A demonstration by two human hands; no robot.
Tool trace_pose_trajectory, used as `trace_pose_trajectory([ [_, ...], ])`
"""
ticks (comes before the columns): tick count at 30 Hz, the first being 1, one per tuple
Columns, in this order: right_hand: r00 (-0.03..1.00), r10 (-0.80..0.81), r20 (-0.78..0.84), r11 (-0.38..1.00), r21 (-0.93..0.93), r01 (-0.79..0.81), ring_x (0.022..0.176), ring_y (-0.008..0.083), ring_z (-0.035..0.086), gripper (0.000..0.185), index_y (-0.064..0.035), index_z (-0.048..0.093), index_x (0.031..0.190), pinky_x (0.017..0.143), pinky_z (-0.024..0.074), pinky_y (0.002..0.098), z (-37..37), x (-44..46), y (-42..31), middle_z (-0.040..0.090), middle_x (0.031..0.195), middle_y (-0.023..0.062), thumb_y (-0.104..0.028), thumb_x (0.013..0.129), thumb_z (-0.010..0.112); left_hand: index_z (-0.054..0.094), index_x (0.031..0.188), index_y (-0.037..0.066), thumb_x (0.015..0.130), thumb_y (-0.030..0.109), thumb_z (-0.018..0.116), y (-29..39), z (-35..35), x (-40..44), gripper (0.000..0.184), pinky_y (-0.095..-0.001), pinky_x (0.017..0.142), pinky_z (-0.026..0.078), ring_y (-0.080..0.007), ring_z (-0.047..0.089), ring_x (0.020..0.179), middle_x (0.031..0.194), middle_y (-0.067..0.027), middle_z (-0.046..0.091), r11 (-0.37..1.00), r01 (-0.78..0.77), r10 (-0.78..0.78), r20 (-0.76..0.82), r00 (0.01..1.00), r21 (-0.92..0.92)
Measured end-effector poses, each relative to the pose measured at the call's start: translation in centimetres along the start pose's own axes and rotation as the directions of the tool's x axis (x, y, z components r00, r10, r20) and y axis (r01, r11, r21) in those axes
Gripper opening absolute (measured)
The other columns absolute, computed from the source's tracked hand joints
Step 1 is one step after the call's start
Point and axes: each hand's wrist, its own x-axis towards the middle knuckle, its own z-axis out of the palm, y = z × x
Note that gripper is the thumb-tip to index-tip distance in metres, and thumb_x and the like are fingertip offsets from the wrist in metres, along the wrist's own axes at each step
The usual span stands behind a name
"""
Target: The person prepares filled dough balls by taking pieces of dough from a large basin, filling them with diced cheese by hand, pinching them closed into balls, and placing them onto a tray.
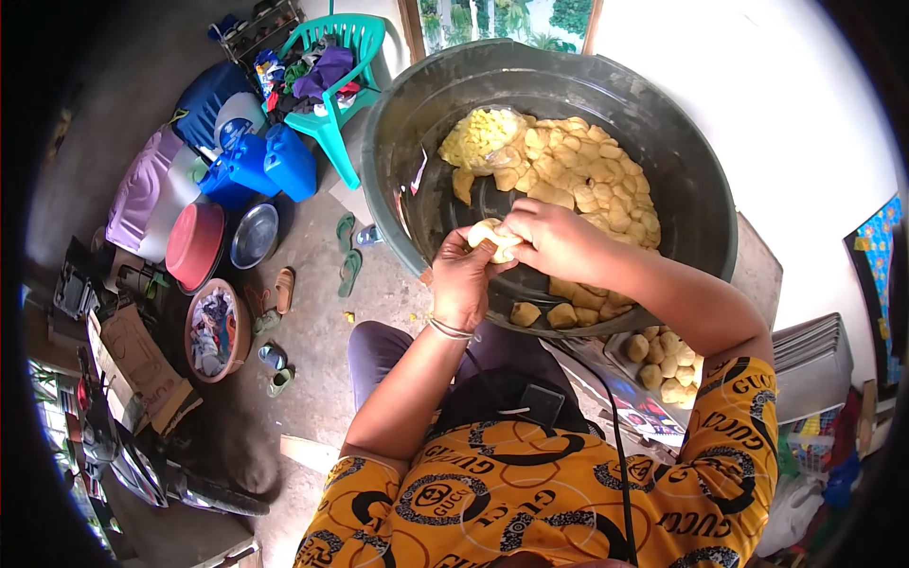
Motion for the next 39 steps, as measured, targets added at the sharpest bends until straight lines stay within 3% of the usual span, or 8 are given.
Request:
trace_pose_trajectory([
  [6,0.993,-0.092,-0.078,0.992,0.081,0.098,0.087,0.0318,0.058,0.030,-0.0039,0.058,0.109,0.074,0.0481,0.0400,0.2,0.2,-0.8,0.055,0.095,0.0130,-0.013,0.081,0.061,0.050,0.111,-0.002,0.090,0.005,0.048,1.5,0.3,-0.8,0.022,-0.0379,0.082,0.054,-0.0241,0.062,0.095,0.107,-0.0138,0.060,1.000,-0.001,0.000,-0.008,1.000,-0.016],
  [9,0.978,-0.104,-0.179,0.995,-0.026,0.101,0.092,0.0312,0.057,0.040,-0.0059,0.055,0.119,0.077,0.0478,0.0390,0.8,0.1,-0.3,0.056,0.099,0.0135,-0.016,0.081,0.063,0.047,0.117,-0.005,0.090,0.011,0.045,3.6,1.1,-1.4,0.032,-0.0380,0.090,0.050,-0.0265,0.059,0.103,0.112,-0.0155,0.058,0.993,0.032,-0.013,0.162,0.987,-0.118],
  [15,0.986,0.010,-0.163,0.989,0.144,0.013,0.077,0.0320,0.059,0.014,-0.0012,0.054,0.084,0.067,0.0466,0.0385,-0.2,1.0,0.8,0.056,0.080,0.0127,-0.009,0.077,0.062,0.052,0.114,-0.001,0.096,0.024,0.046,2.6,0.9,-1.0,0.031,-0.0357,0.088,0.049,-0.0242,0.060,0.099,0.107,-0.0128,0.060,0.968,0.158,-0.125,0.171,0.977,-0.195],
  [21,0.996,0.051,-0.069,0.939,0.343,-0.025,0.081,0.0271,0.061,0.017,0.0005,0.060,0.096,0.071,0.0491,0.0336,-0.5,0.5,0.9,0.060,0.084,0.0128,-0.005,0.080,0.060,0.052,0.112,0.003,0.091,0.014,0.056,2.3,0.9,-0.8,0.025,-0.0360,0.090,0.050,-0.0226,0.061,0.099,0.106,-0.0105,0.061,0.917,0.284,-0.211,0.264,0.941,-0.281],
  [26,0.993,-0.092,-0.078,0.985,0.140,0.102,0.100,0.0272,0.056,0.051,-0.0044,0.055,0.120,0.083,0.0475,0.0338,-0.8,0.5,-1.1,0.050,0.116,0.0150,-0.018,0.074,0.073,0.054,0.112,0.003,0.087,0.001,0.059,1.7,0.5,-0.5,0.025,-0.0281,0.085,0.051,-0.0169,0.060,0.098,0.106,-0.0084,0.062,0.966,0.071,-0.027,0.173,0.985,-0.250],
  [32,0.998,0.009,-0.058,0.969,0.248,0.006,0.090,0.0249,0.057,0.045,-0.0088,0.058,0.117,0.078,0.0483,0.0335,-0.7,0.5,-2.4,0.050,0.102,0.0113,-0.018,0.075,0.073,0.052,0.113,0.003,0.083,-0.006,0.060,1.8,0.8,-0.9,0.032,-0.0273,0.085,0.049,-0.0150,0.059,0.099,0.107,-0.0072,0.060,0.997,-0.021,0.036,0.213,0.976,-0.073],
  [36,0.991,0.018,-0.131,0.947,0.321,0.025,0.081,0.0226,0.060,0.025,-0.0062,0.065,0.103,0.070,0.0485,0.0313,0.1,0.9,-0.6,0.056,0.089,0.0096,-0.010,0.079,0.068,0.047,0.119,0.003,0.082,-0.004,0.061,1.3,0.8,-1.2,0.040,-0.0282,0.091,0.046,-0.0160,0.057,0.102,0.112,-0.0071,0.057,0.953,-0.256,0.211,0.249,0.945,0.163],
  [39,0.990,0.091,-0.105,0.926,0.375,-0.046,0.074,0.0206,0.062,0.014,-0.0043,0.066,0.095,0.068,0.0485,0.0295,-0.4,1.1,-0.1,0.059,0.082,0.0085,-0.004,0.081,0.062,0.047,0.118,0.002,0.085,0.000,0.061,2.0,1.4,-1.6,0.036,-0.0317,0.087,0.050,-0.0173,0.058,0.101,0.112,-0.0082,0.056,0.990,-0.136,0.126,0.228,0.965,0.030],
])
